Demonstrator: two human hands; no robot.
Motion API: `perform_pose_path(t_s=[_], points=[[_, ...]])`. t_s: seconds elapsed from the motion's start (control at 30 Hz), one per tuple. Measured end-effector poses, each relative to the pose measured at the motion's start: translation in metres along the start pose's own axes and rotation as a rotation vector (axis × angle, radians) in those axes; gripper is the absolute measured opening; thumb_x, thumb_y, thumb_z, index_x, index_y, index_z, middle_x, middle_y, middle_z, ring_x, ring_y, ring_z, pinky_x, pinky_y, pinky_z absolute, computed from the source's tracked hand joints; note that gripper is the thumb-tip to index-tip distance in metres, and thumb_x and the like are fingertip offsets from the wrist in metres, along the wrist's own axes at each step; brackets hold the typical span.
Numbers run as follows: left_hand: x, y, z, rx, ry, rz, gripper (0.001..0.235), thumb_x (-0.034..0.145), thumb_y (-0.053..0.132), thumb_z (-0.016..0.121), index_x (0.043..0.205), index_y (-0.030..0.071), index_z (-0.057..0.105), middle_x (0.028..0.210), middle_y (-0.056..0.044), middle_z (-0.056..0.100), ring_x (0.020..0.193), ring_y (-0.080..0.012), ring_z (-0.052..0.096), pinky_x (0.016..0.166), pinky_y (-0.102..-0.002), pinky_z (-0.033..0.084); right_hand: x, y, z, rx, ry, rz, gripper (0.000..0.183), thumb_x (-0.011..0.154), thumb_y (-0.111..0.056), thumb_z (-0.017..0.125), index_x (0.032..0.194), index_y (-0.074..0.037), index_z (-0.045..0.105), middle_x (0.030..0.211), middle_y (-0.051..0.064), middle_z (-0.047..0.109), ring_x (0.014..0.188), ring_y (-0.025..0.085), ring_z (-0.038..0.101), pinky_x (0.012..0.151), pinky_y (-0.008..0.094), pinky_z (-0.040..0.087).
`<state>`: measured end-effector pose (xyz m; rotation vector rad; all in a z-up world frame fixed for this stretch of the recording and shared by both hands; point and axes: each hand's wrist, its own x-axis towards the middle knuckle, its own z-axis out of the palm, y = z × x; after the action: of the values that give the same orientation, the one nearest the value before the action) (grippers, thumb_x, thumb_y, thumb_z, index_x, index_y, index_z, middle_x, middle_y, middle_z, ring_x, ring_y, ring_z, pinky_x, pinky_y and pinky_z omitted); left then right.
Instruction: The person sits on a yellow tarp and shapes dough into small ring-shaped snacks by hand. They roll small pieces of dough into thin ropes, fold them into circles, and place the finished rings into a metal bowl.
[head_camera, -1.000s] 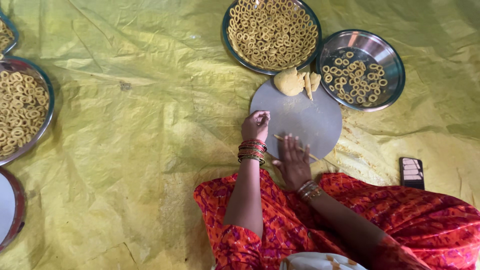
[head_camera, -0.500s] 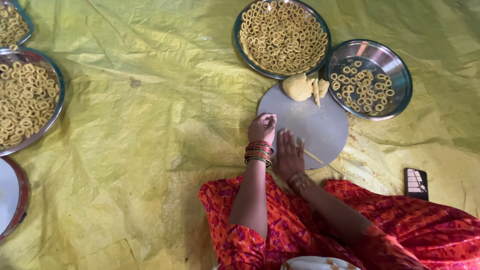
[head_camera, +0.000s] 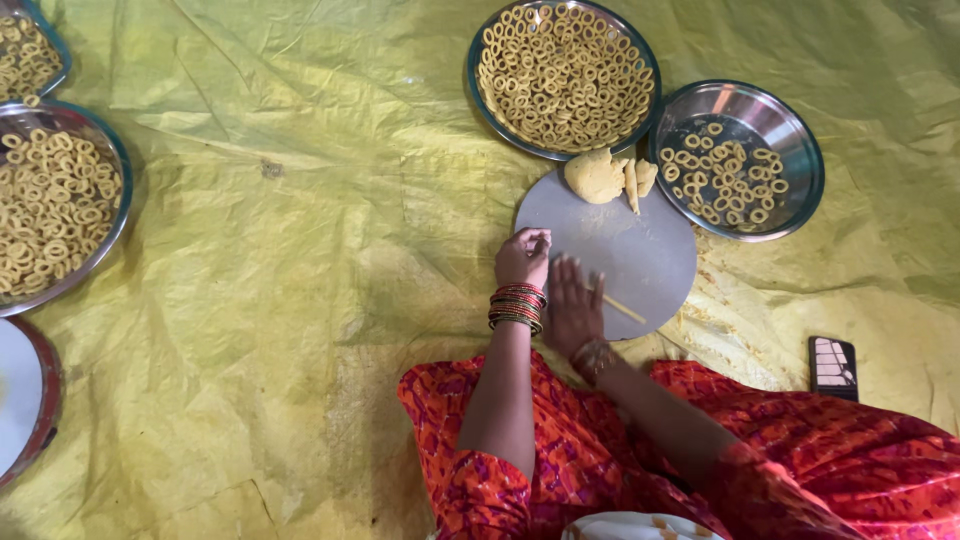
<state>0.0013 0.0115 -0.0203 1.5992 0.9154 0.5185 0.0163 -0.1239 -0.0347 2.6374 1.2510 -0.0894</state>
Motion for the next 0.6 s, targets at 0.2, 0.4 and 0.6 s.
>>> perform_pose_path(t_s=[0.2,0.4,0.6], points=[[-0.003,-0.001,0.0,-0.026,0.002,-0.009,0.012,0.093,0.023,0.071,0.101,0.018,0.078,0.097,-0.006,0.08,0.086,-0.0185,0.077,0.079,-0.032,0.059,0.01,0.013,0.0,0.041,0.026,-0.002,0.084,0.096,-0.047,0.042,0.162,-0.005,0.012,0.17,0.013,0.013,0.157,0.027,0.008,0.122,0.062,-0.001],[0.0,0.0,-0.001,-0.032,-0.009,-0.009,0.013,0.092,0.023,0.071,0.102,0.018,0.078,0.097,-0.006,0.08,0.081,-0.0187,0.078,0.078,-0.032,0.06,0.053,0.031,-0.023,0.174,0.099,0.183,0.086,0.099,-0.052,0.044,0.162,-0.004,0.013,0.17,0.015,0.014,0.158,0.031,0.008,0.122,0.063,-0.002],[-0.001,-0.003,0.002,-0.024,-0.015,-0.059,0.013,0.093,0.024,0.071,0.102,0.02,0.078,0.097,-0.006,0.08,0.081,-0.0185,0.078,0.077,-0.032,0.06,-0.02,-0.003,-0.007,-0.039,-0.174,-0.061,0.092,0.094,-0.049,0.051,0.162,-0.006,0.007,0.172,0.015,0.005,0.159,0.028,0.002,0.123,0.057,-0.003]])
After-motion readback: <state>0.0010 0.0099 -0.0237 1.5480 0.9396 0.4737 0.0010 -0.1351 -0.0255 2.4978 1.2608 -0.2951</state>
